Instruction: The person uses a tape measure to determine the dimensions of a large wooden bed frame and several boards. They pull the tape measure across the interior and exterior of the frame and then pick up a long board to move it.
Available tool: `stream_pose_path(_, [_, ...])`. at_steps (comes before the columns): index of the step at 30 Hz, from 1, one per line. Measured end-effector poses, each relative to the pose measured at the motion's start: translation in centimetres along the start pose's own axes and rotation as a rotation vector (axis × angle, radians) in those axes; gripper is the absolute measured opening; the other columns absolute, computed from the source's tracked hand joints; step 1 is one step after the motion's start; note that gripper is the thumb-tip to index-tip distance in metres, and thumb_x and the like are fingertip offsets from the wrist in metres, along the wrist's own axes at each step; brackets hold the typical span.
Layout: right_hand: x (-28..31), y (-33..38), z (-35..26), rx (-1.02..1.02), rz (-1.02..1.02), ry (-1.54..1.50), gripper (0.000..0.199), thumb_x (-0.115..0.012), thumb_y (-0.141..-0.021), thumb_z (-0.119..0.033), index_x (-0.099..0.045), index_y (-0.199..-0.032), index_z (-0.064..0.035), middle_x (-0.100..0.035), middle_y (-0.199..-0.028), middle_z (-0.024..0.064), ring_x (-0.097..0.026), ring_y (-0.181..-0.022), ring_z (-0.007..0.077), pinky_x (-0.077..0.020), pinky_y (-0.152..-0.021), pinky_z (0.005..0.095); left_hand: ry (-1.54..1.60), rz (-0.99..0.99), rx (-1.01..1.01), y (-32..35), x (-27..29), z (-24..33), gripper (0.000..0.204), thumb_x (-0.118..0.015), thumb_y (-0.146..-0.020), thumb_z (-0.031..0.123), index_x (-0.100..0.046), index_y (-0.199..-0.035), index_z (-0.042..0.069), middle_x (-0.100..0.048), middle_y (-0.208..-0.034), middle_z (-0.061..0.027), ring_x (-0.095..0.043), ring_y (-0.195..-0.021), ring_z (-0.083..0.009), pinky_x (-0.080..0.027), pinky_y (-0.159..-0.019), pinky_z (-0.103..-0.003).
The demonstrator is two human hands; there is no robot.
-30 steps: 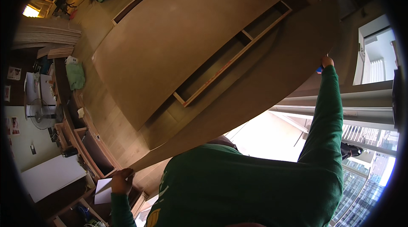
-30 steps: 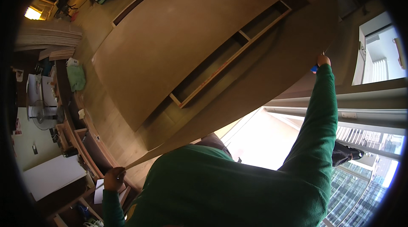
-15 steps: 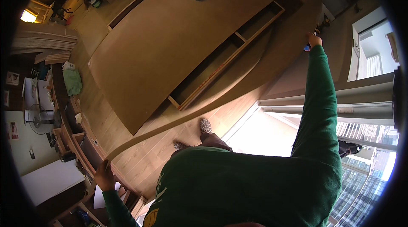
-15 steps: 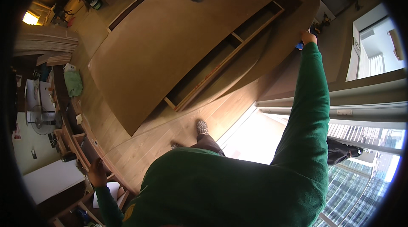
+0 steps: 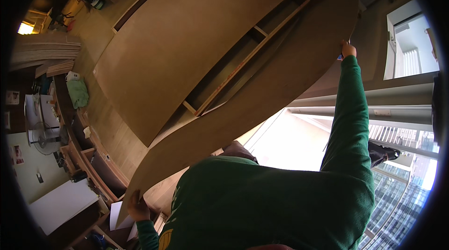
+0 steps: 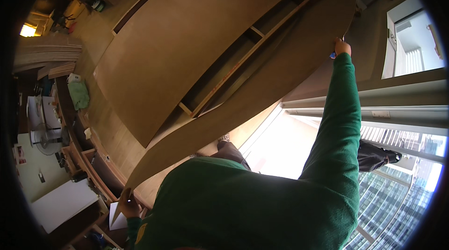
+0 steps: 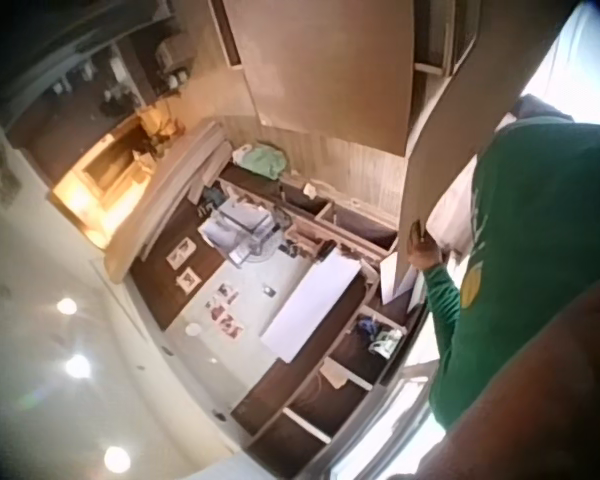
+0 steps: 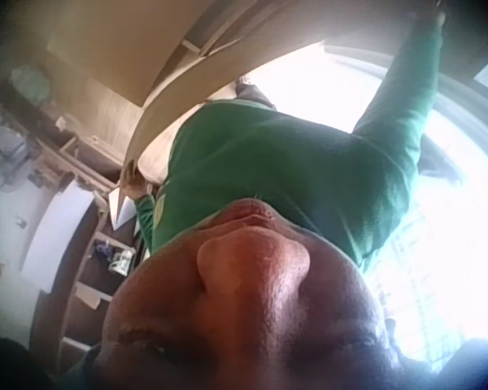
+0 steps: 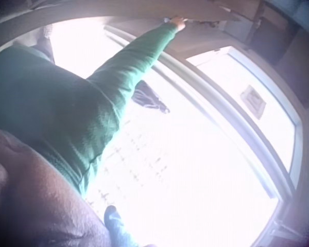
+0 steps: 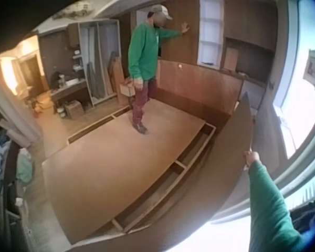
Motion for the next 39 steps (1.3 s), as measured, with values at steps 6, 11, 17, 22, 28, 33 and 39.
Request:
stream_pose_path(6, [2.0,5.8,-5.5,-0.259,-0.028,-0.05,0.054,-0.06,-0.079,-0.046,-0.059,-0.108,-0.0005,-0.063,-0.095,0.0112,-0.064,-0.075,0.0262,-0.0525,-0.049,0.04,0.028,-0.046,-0.013,-0.9,-0.8,0.4,0.023,-0.065,-0.073,0.009,-0.066,-0.097,0.006,-0.065,-0.096,-0.0154,-0.061,-0.088,-0.035,-0.049,-0.079,-0.04])
stream_pose_path(11, [1.7,5.9,-6.4,-0.277,-0.037,-0.092,0.058,-0.062,-0.076,-0.049,-0.059,-0.108,-0.001,-0.062,-0.098,0.0108,-0.063,-0.073,0.0247,-0.052,-0.05,0.0399,0.009,-0.116,-0.149,-1.8,0.2,2.0,0.024,-0.07,-0.069,0.011,-0.065,-0.092,0.006,-0.065,-0.095,-0.0143,-0.061,-0.085,-0.0344,-0.049,-0.077,-0.039])
stream_pose_path(17, [2.2,7.8,-7.8,-0.252,-0.073,-0.034,0.061,-0.063,-0.071,-0.055,-0.061,-0.107,-0.0055,-0.062,-0.094,0.0071,-0.061,-0.069,0.0227,-0.0518,-0.05,0.0394,0.02,-0.285,-0.129,-2.8,-0.5,2.5,0.018,-0.071,-0.07,0.018,-0.066,-0.083,0.007,-0.066,-0.087,-0.0115,-0.062,-0.078,-0.0304,-0.05,-0.072,-0.038])
stream_pose_path(22, [2.9,8.5,-8.6,-0.229,-0.031,-0.066,0.068,-0.062,-0.069,-0.063,-0.063,-0.103,-0.0046,-0.063,-0.089,0.0058,-0.06,-0.068,0.0215,-0.0519,-0.05,0.0398,0.046,-0.408,-0.137,-3.0,-2.3,2.8,0.017,-0.069,-0.072,0.023,-0.067,-0.071,0.007,-0.065,-0.074,-0.0107,-0.063,-0.067,-0.0284,-0.05,-0.063,-0.037])
stream_pose_path(28, [4.2,11.0,-5.2,-0.242,0.095,-0.255,0.075,-0.056,-0.069,-0.072,-0.067,-0.084,0.0009,-0.063,-0.08,0.0103,-0.06,-0.057,0.0209,-0.0488,-0.042,0.0314,0.071,-0.454,-0.227,-4.4,-2.4,4.4,0.016,-0.069,-0.073,0.02,-0.066,-0.068,0.006,-0.064,-0.07,-0.0102,-0.062,-0.064,-0.0285,-0.049,-0.059,-0.036])
stream_pose_path(33, [0.8,20.1,-4.3,-0.278,-0.005,-0.394,0.075,-0.065,-0.066,-0.068,-0.063,-0.084,0.0048,-0.061,-0.073,0.0098,-0.06,-0.051,0.019,-0.049,-0.039,0.0302,0.067,-0.44,-0.335,-4.1,-2.8,3.9,0.016,-0.069,-0.073,0.021,-0.065,-0.066,0.007,-0.063,-0.067,-0.0096,-0.061,-0.061,-0.0281,-0.049,-0.058,-0.036])
stream_pose_path(39, [-1.1,25.7,-7.4,-0.266,-0.089,-0.15,0.064,-0.06,-0.074,-0.056,-0.063,-0.087,0.0065,-0.062,-0.073,0.0112,-0.062,-0.057,0.0232,-0.0498,-0.042,0.0347,0.15,-0.464,-0.562,-4.1,-2.7,4.7,0.017,-0.068,-0.073,0.019,-0.061,-0.061,0.008,-0.06,-0.062,-0.0103,-0.059,-0.055,-0.0292,-0.048,-0.052,-0.038])
Point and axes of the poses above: each hand's wrist, its own y-axis away from the middle knuckle, its own x-axis out of the back of the hand, z = x × y, the point moved 9 cm from there along -y, towards the middle knuckle
